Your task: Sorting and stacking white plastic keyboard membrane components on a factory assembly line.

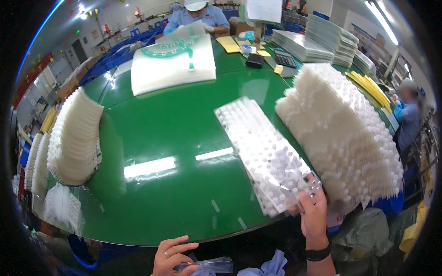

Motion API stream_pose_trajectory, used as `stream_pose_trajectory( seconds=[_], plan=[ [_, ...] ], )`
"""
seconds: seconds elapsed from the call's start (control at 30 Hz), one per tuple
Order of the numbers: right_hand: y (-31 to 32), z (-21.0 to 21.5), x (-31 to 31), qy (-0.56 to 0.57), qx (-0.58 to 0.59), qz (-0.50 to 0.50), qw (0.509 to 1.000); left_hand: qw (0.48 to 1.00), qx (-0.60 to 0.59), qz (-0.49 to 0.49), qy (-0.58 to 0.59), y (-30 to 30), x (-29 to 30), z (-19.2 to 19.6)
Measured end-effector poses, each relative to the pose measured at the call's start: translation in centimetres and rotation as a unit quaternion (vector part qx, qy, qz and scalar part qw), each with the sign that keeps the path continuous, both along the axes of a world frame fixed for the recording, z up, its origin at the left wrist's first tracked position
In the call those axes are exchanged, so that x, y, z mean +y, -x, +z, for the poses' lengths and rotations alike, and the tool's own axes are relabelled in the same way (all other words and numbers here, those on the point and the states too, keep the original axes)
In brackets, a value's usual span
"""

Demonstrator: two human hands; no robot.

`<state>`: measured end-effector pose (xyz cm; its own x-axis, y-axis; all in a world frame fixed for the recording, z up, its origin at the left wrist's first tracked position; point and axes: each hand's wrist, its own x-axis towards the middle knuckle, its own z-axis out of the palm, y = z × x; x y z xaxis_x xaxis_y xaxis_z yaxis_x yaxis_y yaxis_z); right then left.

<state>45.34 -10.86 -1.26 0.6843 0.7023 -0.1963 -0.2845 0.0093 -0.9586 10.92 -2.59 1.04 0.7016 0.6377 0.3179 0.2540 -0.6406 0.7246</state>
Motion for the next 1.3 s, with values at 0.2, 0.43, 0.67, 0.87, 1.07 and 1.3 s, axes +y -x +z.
stream_pose_trajectory(
  seconds=[0.2,0.43,0.67,0.87,1.07,1.3],
  plan=[
    [1.9,0.2,0.2,0.134,-0.652,-0.114,0.738,0.998,0.022,0.056,0.013,2.4,0.9,0.5],
    [2.2,0.0,2.6,0.209,-0.731,0.197,0.619,0.902,0.046,0.404,-0.144,12.1,6.2,3.9],
    [-0.6,-1.8,2.5,0.242,-0.765,0.103,0.588,0.797,0.133,0.568,-0.156,24.5,9.6,-0.8],
    [1.7,0.5,3.0,0.237,-0.757,0.091,0.601,0.778,0.191,0.56,-0.208,22.6,10.1,1.8],
    [9.8,3.1,5.1,0.058,-0.597,0.247,0.761,0.793,0.146,0.44,-0.395,19.1,20.1,11.3],
    [11.0,-0.8,5.7,0.022,-0.625,0.221,0.748,0.885,0.122,0.352,-0.279,23.9,26.8,12.8]
  ],
)
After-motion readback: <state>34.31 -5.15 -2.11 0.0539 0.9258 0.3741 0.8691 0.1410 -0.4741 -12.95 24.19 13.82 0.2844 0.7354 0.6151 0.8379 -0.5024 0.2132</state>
